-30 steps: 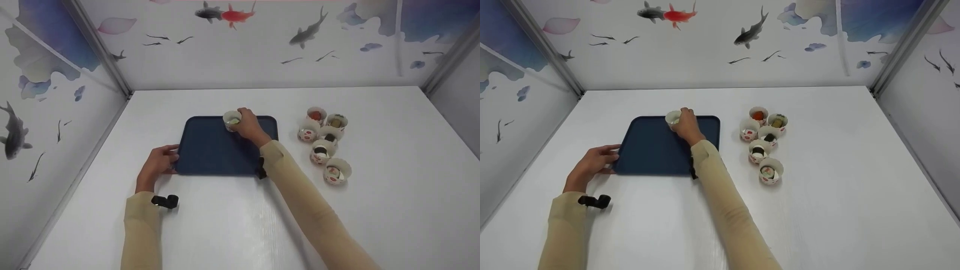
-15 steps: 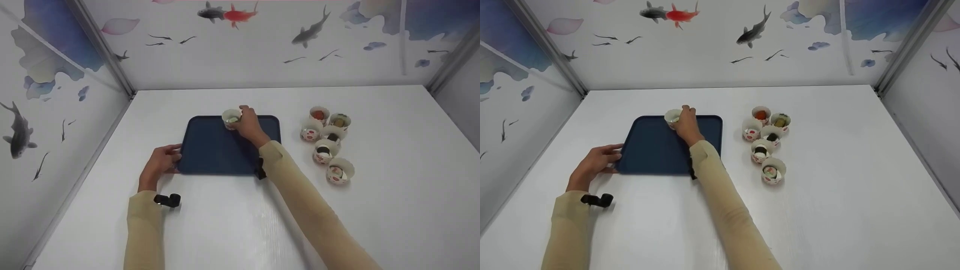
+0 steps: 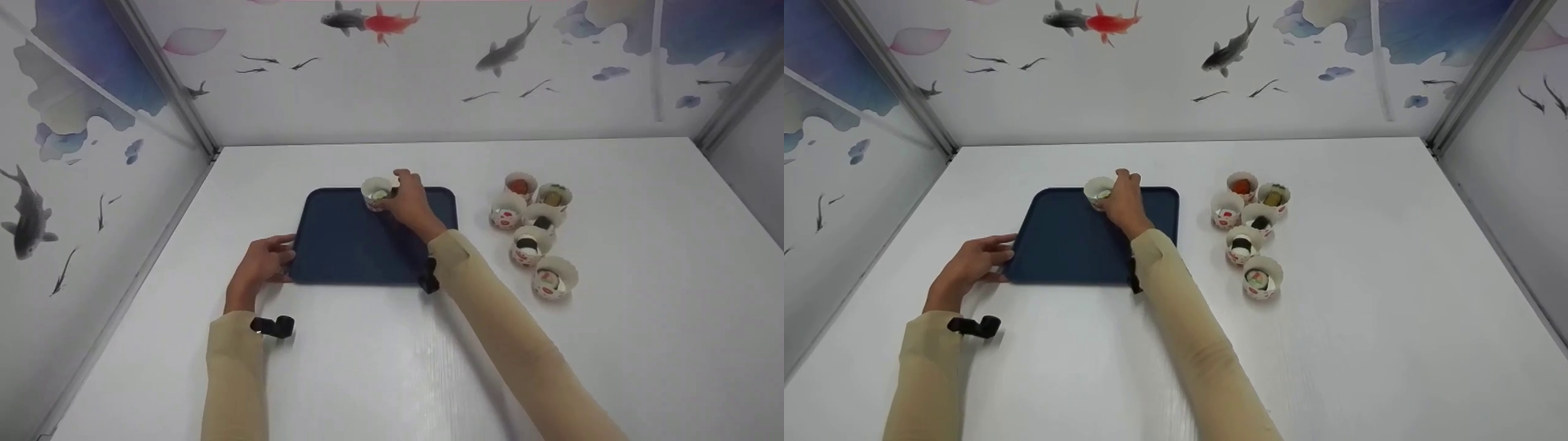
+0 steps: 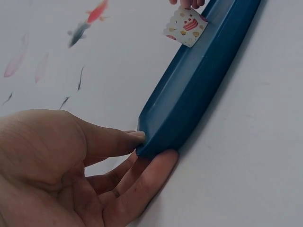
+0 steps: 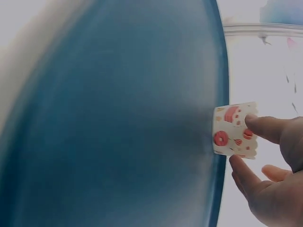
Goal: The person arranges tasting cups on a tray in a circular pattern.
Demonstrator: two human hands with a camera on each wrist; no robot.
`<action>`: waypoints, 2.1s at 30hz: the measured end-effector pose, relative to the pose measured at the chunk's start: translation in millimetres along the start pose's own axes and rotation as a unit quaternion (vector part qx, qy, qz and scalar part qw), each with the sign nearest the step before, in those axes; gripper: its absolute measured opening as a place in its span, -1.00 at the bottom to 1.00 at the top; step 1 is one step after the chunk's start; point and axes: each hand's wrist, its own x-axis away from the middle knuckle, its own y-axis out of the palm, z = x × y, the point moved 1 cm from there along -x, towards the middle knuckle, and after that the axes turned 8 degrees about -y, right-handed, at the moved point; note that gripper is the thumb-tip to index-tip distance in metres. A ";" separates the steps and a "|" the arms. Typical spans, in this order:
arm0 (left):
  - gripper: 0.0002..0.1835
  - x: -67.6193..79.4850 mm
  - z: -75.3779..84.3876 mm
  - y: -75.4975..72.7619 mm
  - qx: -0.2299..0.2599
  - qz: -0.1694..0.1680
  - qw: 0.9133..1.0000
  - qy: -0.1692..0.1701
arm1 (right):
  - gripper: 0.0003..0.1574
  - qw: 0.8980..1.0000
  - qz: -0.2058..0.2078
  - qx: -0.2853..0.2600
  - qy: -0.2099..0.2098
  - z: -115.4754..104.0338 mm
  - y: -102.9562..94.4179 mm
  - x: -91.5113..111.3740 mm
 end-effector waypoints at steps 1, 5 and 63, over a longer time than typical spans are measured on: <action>-0.46 0.0 0.2 0.2 0.001 0.001 1.000 -0.001 | 0.00 1.000 0.003 0.000 0.001 -0.9 -2.6 0.3; -0.46 -1.2 0.0 1.9 0.005 -0.003 1.000 -0.006 | -0.01 1.000 0.018 -0.001 0.009 -4.4 -14.0 4.3; -0.47 0.1 -1.1 4.1 -0.023 -0.006 1.000 -0.011 | -0.20 0.977 0.037 0.060 -0.201 15.1 -170.0 177.1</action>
